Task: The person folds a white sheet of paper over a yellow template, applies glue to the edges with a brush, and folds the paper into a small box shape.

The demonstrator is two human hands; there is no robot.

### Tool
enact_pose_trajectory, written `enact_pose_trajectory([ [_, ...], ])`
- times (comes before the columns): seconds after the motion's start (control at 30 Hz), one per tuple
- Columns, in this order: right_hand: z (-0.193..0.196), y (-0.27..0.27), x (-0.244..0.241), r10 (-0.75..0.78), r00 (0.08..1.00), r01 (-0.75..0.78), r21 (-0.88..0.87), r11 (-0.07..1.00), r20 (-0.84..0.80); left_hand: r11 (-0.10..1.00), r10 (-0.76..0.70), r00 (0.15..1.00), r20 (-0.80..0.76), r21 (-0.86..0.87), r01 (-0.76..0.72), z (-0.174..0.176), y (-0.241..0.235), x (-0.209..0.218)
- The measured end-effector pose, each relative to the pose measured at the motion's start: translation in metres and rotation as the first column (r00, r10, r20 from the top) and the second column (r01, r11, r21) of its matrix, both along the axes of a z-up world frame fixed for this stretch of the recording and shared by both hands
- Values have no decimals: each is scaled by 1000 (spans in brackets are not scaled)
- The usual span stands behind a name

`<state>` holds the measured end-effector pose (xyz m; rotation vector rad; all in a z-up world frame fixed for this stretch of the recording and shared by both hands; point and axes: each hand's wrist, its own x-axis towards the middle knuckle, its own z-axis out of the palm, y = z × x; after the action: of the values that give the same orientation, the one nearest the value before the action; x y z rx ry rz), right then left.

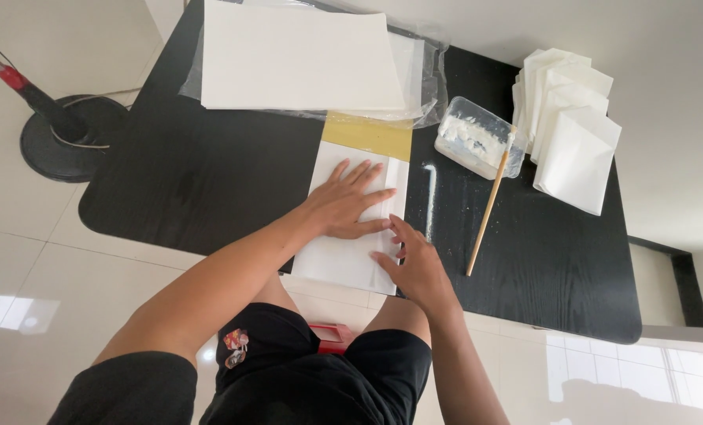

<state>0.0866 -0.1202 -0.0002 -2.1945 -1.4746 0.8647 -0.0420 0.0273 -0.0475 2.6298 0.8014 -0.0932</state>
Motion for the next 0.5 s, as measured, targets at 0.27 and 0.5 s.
enact_pose_trajectory([
  [0.27, 1, -59, -12, 218, 974, -209, -125, 970, 64, 998, -49, 999, 12, 32, 49, 1, 1, -3],
  [0.5, 40, -67, -8, 266, 964, -244, -351, 904, 14, 960, -113, 987, 111, 267, 80, -26, -3, -5],
])
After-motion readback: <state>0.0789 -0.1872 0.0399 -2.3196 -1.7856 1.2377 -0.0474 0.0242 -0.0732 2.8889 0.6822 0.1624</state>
